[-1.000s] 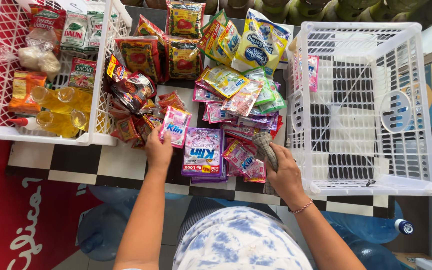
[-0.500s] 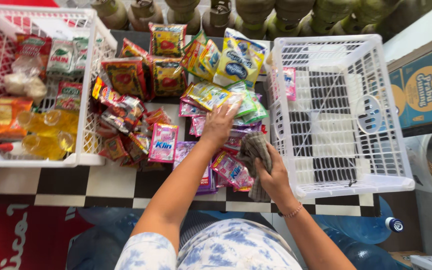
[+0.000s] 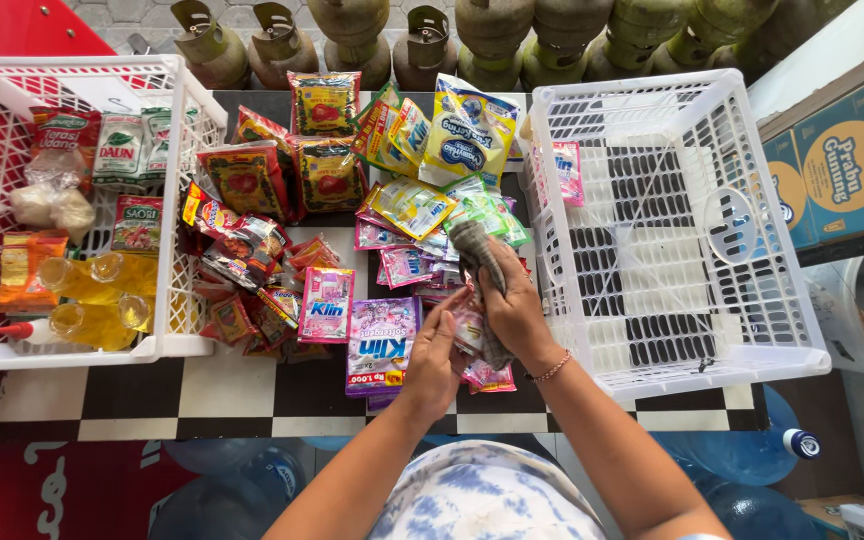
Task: The person wipes packaged snacks and bottles of cooking oil with a cloth, then places them into a glass display case. The person also wipes the checkered countertop and sorts small snack packets into a white plastic basket.
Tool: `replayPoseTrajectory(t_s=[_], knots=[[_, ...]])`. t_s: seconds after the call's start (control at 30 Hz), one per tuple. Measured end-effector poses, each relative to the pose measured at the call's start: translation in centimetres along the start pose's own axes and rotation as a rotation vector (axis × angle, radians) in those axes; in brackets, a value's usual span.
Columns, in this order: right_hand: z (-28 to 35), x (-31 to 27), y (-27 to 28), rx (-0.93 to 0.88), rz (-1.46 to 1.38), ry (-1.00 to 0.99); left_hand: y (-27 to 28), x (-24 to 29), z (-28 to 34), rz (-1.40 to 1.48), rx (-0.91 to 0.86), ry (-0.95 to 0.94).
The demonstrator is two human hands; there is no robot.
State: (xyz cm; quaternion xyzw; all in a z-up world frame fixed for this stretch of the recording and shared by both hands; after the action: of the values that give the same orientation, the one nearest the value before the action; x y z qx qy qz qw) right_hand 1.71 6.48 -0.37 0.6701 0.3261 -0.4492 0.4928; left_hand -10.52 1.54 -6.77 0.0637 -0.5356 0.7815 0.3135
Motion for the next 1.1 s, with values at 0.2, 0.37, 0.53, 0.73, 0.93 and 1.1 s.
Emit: replayPoseTrajectory(t_s=[0.2, 0.37, 0.53, 0.73, 0.93, 1.1], knots=[[5.7, -2.0, -1.3, -0.155, 0.371, 0.502, -0.1, 1.7, -1.0, 0.163, 0.206, 0.103], [1.9, 3.6, 1.4, 0.029, -0.560, -0.337, -0.8, 2.1, 0.5, 0.167, -0.044, 0.009], [-0.2, 6.8, 4.9, -0.055, -0.968, -0.858, -1.1, 0.5, -0.5, -0.130, -0.004, 0.002], [-0.6, 5.7, 5.4, -0.098, -0.673, -0.440, -0.7, -0.1, -0.7, -0.154, -0.071, 0.226], [2.7, 3.2, 3.1, 0.042, -0.128, -0.110, -1.1, -0.8, -1.5, 0.053, 0.126, 0.199], [3.7, 1.6, 3.6, -0.121, -0.195, -0.179, 0.5, 1.1, -2.1, 0.126, 0.192, 0.069]])
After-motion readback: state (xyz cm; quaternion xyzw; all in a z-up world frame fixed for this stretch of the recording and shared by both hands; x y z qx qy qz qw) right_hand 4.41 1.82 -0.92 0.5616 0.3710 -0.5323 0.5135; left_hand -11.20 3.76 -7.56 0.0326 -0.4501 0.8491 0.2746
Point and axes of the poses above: each hand's wrist, its own z-axis away from the middle knuckle, its own y-axis out of the back of the hand, x = y × z, the point moved 3 cm from there along -z, towards the middle knuckle, and after that the axes turned 12 degrees about x, right-handed, at the moved point
